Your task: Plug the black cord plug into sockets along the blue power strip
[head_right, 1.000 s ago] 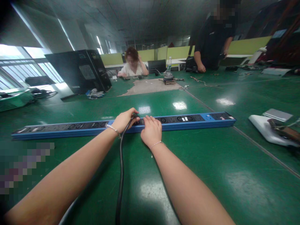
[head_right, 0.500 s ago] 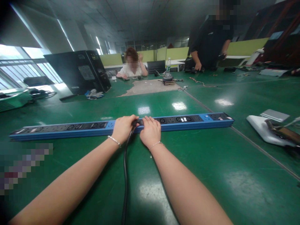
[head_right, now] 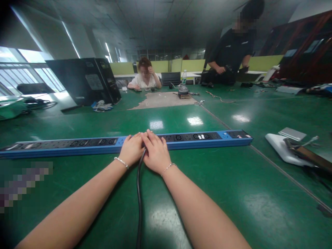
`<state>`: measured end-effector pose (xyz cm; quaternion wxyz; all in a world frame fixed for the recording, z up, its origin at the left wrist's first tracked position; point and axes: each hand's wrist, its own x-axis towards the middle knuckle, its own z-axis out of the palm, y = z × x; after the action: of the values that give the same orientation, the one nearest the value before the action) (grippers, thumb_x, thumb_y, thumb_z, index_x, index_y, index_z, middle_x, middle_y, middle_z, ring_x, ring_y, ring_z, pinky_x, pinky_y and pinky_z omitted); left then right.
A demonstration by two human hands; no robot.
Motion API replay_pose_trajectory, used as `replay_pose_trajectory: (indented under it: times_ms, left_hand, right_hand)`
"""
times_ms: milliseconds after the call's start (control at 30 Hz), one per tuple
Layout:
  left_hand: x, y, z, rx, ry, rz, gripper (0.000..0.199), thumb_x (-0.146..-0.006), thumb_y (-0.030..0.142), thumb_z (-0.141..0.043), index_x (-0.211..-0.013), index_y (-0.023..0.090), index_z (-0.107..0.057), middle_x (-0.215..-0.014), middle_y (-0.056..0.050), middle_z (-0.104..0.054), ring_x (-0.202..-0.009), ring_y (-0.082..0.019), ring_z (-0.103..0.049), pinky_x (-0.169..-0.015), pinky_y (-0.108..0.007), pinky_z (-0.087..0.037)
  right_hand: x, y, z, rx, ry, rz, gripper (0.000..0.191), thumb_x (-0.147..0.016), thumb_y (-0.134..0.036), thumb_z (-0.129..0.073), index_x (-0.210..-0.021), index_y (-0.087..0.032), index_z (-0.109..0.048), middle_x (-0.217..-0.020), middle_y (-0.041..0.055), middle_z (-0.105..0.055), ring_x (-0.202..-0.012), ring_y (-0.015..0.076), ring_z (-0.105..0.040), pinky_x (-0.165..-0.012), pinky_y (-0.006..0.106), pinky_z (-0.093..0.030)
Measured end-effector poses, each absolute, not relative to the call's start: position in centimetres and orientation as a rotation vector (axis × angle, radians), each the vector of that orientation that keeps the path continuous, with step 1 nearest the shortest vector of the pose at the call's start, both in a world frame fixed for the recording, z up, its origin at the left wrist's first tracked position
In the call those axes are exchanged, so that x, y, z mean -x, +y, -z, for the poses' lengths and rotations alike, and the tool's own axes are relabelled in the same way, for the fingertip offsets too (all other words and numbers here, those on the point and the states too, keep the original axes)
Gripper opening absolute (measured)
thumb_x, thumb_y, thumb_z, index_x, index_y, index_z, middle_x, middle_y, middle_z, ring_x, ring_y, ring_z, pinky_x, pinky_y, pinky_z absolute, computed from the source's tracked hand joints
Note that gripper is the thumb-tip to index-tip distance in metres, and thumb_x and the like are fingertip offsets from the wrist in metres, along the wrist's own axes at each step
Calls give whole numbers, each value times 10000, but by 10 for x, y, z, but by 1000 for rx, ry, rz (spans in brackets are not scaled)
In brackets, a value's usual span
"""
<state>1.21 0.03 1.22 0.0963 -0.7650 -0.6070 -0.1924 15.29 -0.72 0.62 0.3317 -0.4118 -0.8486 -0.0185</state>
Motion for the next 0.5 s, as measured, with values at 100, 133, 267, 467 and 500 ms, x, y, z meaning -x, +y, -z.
replay_pose_trajectory:
  times_ms: [100,133,267,467,500]
  left_hand:
    - [-10,1,-11,2283,-1767,578,468,-870,306,-439,-1337,274,-427,-1326,-48,-550,-1248,-249,-460,-1025,-513,-321]
    - [-9,0,-11,2293,-1746,584,476,-869,295,-435,-1344,287,-418,-1330,-38,-546,-1248,-248,-461,-1021,-509,-327]
    - [-9,1,-3,2261,-1661,653,482,-866,228,-403,-1348,228,-425,-1307,-60,-566,-1236,-226,-474,-1028,-455,-328]
    - [-8,3,5,2167,-1666,667,439,-885,270,-377,-1288,140,-497,-1331,-122,-535,-1237,-256,-473,-1051,-481,-284]
    - [-7,3,4,2181,-1661,646,436,-883,288,-389,-1280,154,-508,-1338,-117,-529,-1244,-260,-466,-1048,-480,-288]
  right_hand:
    - [-152,-6,-5,1091,-2223,59,549,-833,-246,-461,-1379,-228,-407,-1486,103,-307,-1299,249,-374,-1032,505,-316]
    - [-151,-4,-4,1094,-2212,66,518,-841,-255,-465,-1358,-234,-440,-1480,105,-319,-1284,254,-398,-1019,510,-336]
    - [-147,7,-2,1020,-2136,117,367,-884,-250,-441,-1216,-218,-593,-1385,103,-467,-1211,209,-488,-999,409,-412]
    - [-136,14,0,1029,-2056,226,319,-874,-157,-420,-1078,-129,-664,-1211,119,-616,-1139,181,-554,-1023,322,-420]
    - [-136,13,0,1036,-2079,234,326,-872,-146,-421,-1099,-115,-653,-1236,127,-599,-1163,185,-538,-1033,321,-411]
